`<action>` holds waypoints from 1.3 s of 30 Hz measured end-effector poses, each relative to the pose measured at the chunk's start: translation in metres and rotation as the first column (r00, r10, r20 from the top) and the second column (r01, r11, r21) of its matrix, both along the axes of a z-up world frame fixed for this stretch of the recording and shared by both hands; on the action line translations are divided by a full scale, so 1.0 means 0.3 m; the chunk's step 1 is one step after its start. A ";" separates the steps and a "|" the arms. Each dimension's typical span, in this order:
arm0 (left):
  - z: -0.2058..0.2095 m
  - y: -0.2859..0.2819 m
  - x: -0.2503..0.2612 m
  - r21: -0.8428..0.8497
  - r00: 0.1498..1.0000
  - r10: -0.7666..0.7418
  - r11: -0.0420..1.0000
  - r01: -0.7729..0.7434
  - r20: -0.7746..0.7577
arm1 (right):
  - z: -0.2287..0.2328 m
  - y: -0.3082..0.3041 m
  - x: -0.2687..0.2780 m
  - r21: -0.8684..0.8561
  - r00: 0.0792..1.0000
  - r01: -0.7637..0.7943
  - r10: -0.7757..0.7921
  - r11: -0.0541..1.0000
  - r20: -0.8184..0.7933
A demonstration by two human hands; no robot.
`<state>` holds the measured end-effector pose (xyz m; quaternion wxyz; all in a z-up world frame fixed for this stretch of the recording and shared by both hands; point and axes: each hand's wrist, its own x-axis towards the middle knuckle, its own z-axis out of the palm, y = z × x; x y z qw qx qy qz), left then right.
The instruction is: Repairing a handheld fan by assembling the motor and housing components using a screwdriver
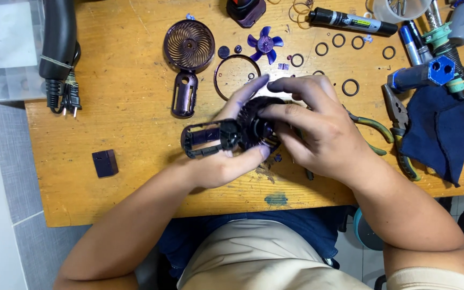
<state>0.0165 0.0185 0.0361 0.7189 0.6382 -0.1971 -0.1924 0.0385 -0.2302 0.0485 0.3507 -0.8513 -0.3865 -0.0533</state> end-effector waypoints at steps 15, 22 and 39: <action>-0.141 0.023 -0.003 -0.307 0.965 -0.074 0.952 -0.007 -0.251 | 0.065 -0.019 -0.020 0.189 0.930 0.082 -0.007 0.978 -0.366; -0.118 0.016 0.003 -0.244 0.970 -0.050 0.970 -0.010 -0.238 | 0.042 -0.015 -0.032 0.100 0.968 0.070 -0.043 0.993 -0.247; -0.076 -0.003 -0.011 -0.193 0.958 -0.076 0.981 0.022 -0.277 | 0.061 0.010 -0.087 0.161 0.943 0.264 -0.220 0.951 -0.248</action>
